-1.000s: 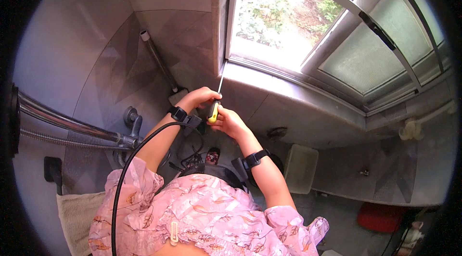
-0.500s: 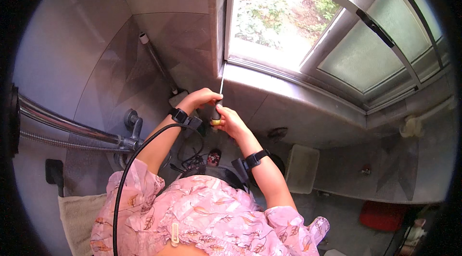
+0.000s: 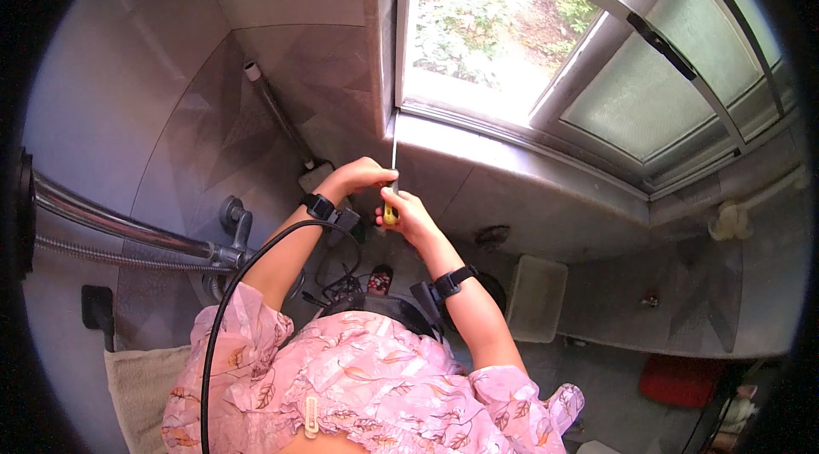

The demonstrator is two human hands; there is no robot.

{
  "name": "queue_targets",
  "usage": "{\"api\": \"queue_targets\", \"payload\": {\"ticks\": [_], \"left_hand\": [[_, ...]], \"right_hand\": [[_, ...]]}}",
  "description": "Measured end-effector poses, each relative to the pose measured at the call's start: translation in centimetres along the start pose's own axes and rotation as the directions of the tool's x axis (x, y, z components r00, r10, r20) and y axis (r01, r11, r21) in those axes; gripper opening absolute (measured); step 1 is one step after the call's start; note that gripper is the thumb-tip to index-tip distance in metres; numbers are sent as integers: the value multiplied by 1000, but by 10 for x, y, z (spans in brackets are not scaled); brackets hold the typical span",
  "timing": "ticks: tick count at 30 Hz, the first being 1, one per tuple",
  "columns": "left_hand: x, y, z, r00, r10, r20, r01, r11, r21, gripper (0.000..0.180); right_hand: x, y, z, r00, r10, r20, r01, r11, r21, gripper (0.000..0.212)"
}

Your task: Using a screwdriver to repair or adjust the latch on a window in a bathroom.

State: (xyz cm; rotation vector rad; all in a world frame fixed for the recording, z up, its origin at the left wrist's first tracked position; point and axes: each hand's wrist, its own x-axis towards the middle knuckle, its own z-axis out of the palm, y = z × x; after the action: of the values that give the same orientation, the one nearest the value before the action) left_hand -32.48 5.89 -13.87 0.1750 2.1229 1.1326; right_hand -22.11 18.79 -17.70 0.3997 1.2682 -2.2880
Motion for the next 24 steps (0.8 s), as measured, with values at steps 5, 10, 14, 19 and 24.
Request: {"api": "queue_targets", "payload": {"ticks": [5, 10, 14, 19, 24], "left_hand": [[5, -9, -5, 985, 168, 27, -170, 964, 207, 34], [-5, -2, 0, 997, 73, -9, -73, 997, -3, 40], [-6, 7, -1, 1000, 17, 21, -20, 990, 140, 38], [10, -11, -3, 994, 104, 44, -108, 990, 94, 43], [8, -5, 7, 997, -63, -54, 62, 998, -18, 43]], "right_hand": [[-1, -1, 6, 998, -47, -42, 39, 985, -168, 32], [-10, -10, 8, 993, 89, 78, -103, 975, 199, 26], [-3, -4, -6, 1000, 2, 15, -3, 998, 67, 23], [0, -2, 1, 998, -36, -55, 32, 997, -64, 27], [-2, -5, -7, 1000, -15, -7, 15, 1000, -14, 26]]}}
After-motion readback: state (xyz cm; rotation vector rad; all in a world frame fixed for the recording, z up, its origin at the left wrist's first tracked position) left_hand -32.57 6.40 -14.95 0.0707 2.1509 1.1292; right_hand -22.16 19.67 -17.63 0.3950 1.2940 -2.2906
